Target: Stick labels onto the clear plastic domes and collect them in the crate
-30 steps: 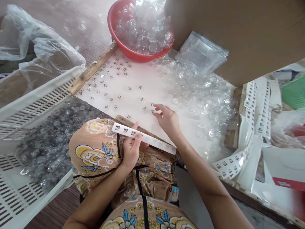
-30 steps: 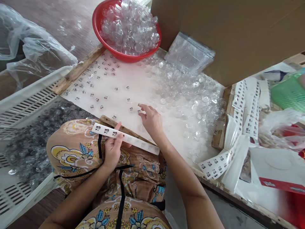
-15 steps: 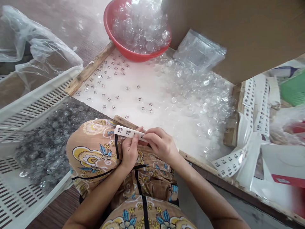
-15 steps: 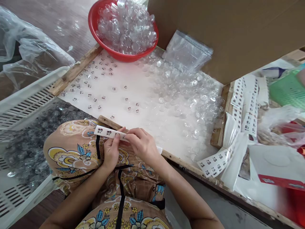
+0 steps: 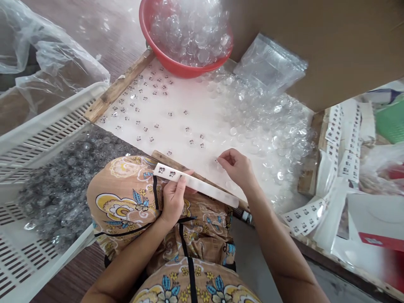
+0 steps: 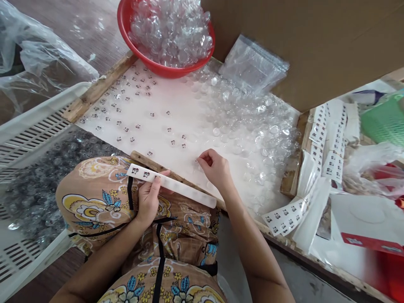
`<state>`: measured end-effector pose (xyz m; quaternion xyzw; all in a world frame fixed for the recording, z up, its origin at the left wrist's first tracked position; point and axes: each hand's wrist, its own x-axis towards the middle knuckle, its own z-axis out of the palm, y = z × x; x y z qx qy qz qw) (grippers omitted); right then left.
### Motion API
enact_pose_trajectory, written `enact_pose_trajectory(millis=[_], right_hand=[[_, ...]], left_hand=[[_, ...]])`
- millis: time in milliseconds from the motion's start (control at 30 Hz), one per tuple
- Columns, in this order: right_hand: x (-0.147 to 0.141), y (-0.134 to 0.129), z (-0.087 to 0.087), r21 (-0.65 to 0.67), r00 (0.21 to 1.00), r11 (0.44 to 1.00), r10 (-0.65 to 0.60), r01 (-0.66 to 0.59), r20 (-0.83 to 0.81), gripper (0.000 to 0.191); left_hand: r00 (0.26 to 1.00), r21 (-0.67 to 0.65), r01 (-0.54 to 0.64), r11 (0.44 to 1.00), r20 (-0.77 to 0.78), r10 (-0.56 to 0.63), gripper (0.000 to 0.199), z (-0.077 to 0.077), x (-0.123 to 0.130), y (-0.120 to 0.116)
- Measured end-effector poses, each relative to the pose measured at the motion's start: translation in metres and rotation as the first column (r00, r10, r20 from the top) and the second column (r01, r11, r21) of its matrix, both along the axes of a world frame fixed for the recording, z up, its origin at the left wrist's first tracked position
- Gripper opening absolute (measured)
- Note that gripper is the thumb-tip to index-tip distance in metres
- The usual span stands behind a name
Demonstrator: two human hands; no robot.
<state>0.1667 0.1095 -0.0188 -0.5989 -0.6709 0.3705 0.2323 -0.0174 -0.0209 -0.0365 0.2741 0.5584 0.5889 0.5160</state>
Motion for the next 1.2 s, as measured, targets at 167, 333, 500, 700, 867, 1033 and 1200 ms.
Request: enact_pose_trajectory(millis=[167, 333, 500, 700, 867, 1033, 1200], right_hand=[[-0.014, -0.004, -0.004, 0.097, 0.986, 0.991, 0.083, -0.097, 0.143, 0.007], [-0.035, 0.004, -0.007, 0.276, 0.950, 0.942, 0.109, -0.193, 0.293, 0.014], [-0.043, 0.012, 0.004, 0.279, 0.953, 0.938, 0.129, -0.206, 0.273, 0.026], [-0.052, -0.024, 0.036, 0.187, 0.940, 0.926, 0.340, -0.329, -0.031, 0.019], [-0.066, -0.047, 0.044, 0.054, 0.844, 0.872, 0.485, -0.487, -0.227, 0.012], [-0.052, -0.054, 0.037, 0.153, 0.854, 0.853, 0.514, -0.499, -0.081, 0.015], [-0.044, -0.068, 0.036, 0.389, 0.888, 0.822, 0.459, -0.416, -0.019, 0.014]], left_hand=[[1.000, 0.003, -0.005, 1.000, -0.010, 0.005, 0.048, 0.002, 0.000, 0.001], [1.000, 0.000, -0.010, 1.000, 0.006, 0.010, 0.053, 0.003, 0.001, 0.001], [0.998, -0.011, -0.050, 0.999, 0.035, 0.050, 0.064, 0.005, 0.002, 0.001], [0.999, -0.021, -0.007, 1.000, -0.032, 0.006, 0.057, 0.002, 0.001, 0.001], [0.991, 0.105, -0.052, 0.993, -0.114, 0.064, 0.047, -0.006, 0.000, -0.001], [0.996, 0.071, -0.092, 0.993, -0.016, 0.093, 0.046, -0.005, 0.001, -0.002], [0.999, 0.020, -0.042, 0.999, -0.013, 0.042, 0.047, 0.002, 0.001, 0.000]])
